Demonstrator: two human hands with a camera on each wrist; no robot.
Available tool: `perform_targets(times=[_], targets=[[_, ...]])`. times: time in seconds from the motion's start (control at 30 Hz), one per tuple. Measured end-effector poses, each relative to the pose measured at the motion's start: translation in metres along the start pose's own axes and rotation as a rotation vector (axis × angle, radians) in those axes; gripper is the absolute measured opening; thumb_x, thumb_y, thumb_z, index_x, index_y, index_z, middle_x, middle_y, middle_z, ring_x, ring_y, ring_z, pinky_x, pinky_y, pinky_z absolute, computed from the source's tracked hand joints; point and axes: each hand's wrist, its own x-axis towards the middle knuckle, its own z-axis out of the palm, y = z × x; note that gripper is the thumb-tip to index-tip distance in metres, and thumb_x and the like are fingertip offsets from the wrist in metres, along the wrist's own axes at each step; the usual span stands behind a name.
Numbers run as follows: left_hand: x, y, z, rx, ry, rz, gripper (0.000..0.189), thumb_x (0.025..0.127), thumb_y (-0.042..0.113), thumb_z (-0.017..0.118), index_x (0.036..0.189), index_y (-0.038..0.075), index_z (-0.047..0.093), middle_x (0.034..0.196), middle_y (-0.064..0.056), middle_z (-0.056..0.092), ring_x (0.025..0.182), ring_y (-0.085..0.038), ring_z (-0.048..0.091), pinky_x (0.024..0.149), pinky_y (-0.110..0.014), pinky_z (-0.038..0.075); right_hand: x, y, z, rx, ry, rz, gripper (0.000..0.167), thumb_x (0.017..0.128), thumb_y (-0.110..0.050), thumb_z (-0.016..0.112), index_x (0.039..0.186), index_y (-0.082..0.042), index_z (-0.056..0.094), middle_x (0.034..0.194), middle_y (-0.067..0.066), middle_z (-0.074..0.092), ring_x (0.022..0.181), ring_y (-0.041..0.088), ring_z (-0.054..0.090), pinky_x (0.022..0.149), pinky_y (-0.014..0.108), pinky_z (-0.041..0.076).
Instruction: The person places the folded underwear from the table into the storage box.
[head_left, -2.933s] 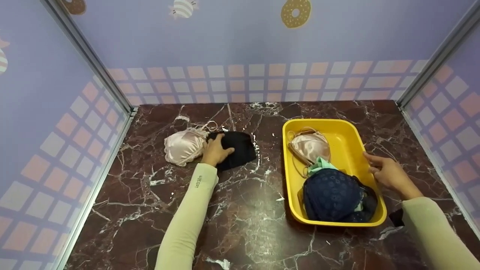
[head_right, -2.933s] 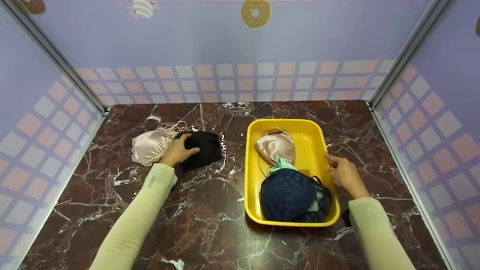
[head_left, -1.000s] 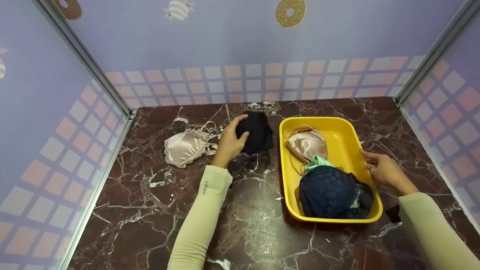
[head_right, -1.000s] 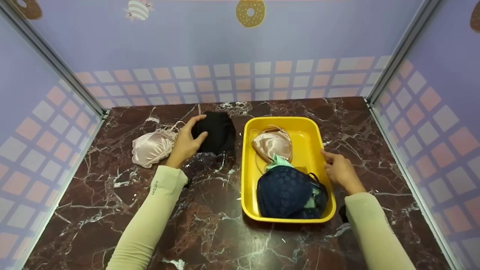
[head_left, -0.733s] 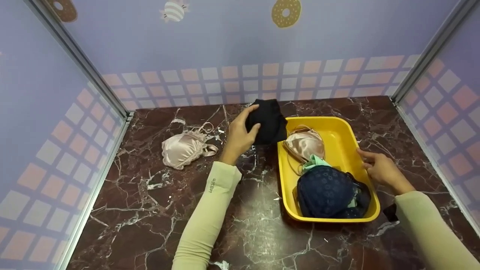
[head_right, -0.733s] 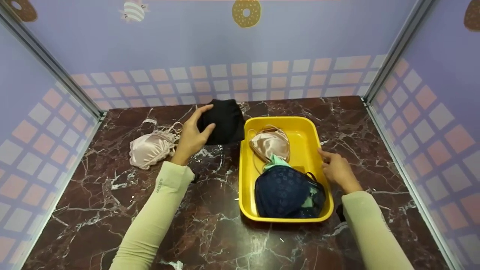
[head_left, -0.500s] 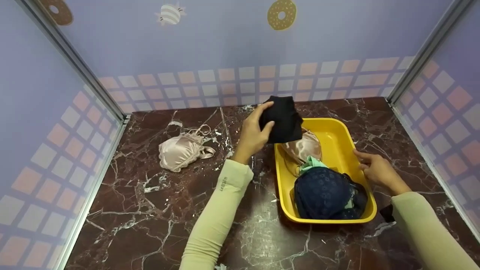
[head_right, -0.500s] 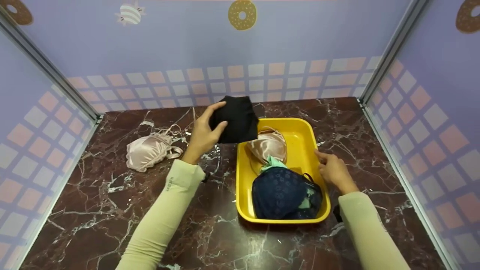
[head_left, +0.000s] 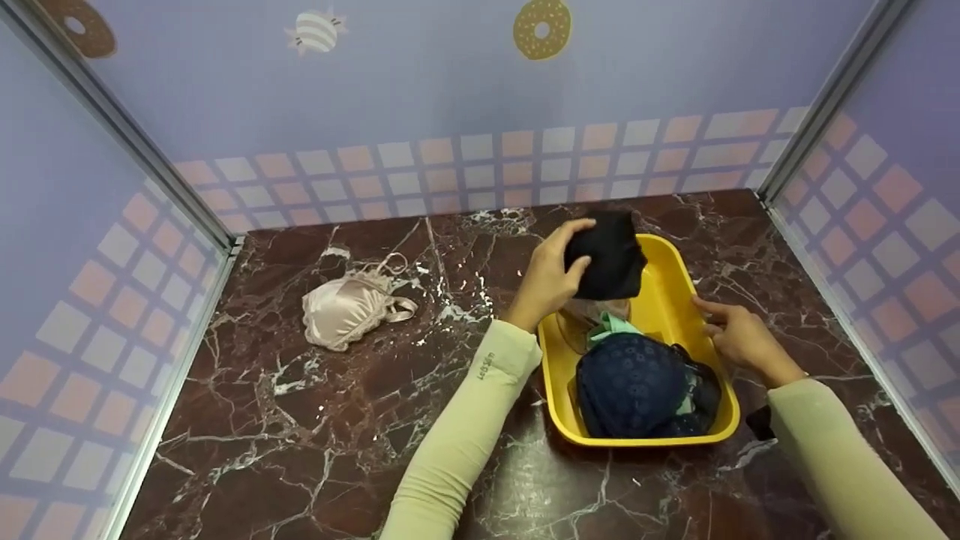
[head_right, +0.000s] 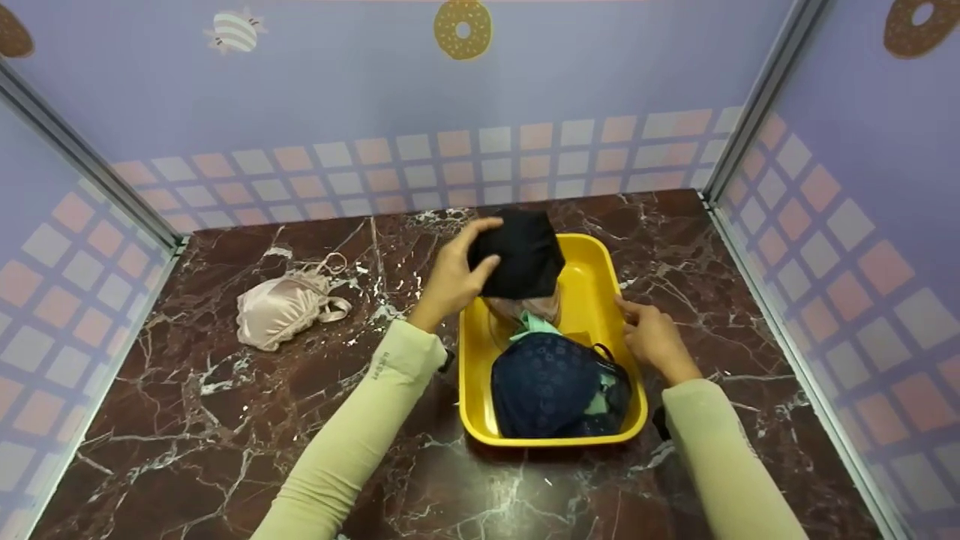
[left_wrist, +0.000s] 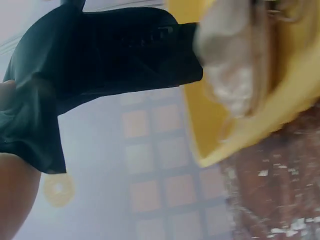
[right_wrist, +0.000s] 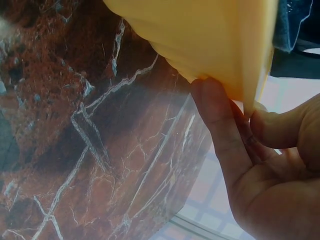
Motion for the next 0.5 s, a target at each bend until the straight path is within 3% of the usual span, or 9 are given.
perform_targets(times=[0.1,0.23,0.33,0.5], targets=[[-0.005,-0.012,0.012,0.067,-0.059,-0.061,0.026,0.089,-0.001,0.061,0.112,0.008,0.056,0.113,-0.004,0.057,0.115,-0.012,0.049,0.098,-0.023,0.034,0.001,0.000,0.000,0.001,0.001,-0.009,0.057,0.096,0.001,0.045,0.149,-0.013,0.027,0.136,0.032,0.040,0.111,0.042,0.052,0.079,0.043,0.051],[-0.004,-0.023,0.022,0.150,-0.152,-0.182,0.015,0.090,0.000,0.059,0.100,0.010,0.055,0.101,-0.004,0.054,0.104,-0.015,0.052,0.091,-0.023,0.038,0.001,0.000,0.000,-0.002,0.007,-0.019,0.057,0.095,0.002,0.045,0.148,-0.011,0.029,0.136,0.032,0.041,0.109,0.040,0.053,0.072,0.036,0.050],[0.000,-0.028,0.026,0.221,-0.233,-0.293,0.016,0.091,0.002,0.058,0.106,0.011,0.057,0.106,-0.005,0.056,0.106,-0.017,0.052,0.092,-0.024,0.038,0.001,0.001,0.000,-0.014,0.015,-0.026,0.056,0.095,0.002,0.045,0.148,-0.011,0.030,0.135,0.032,0.042,0.106,0.039,0.054,0.071,0.035,0.049],[0.005,-0.033,0.032,0.369,-0.411,-0.477,0.035,0.093,0.012,0.058,0.127,0.016,0.057,0.124,-0.009,0.054,0.119,-0.022,0.047,0.101,-0.028,0.033,0.002,0.001,-0.001,-0.054,0.017,-0.019,0.054,0.097,-0.003,0.045,0.148,-0.012,0.030,0.134,0.032,0.042,0.104,0.039,0.055,0.071,0.035,0.048]])
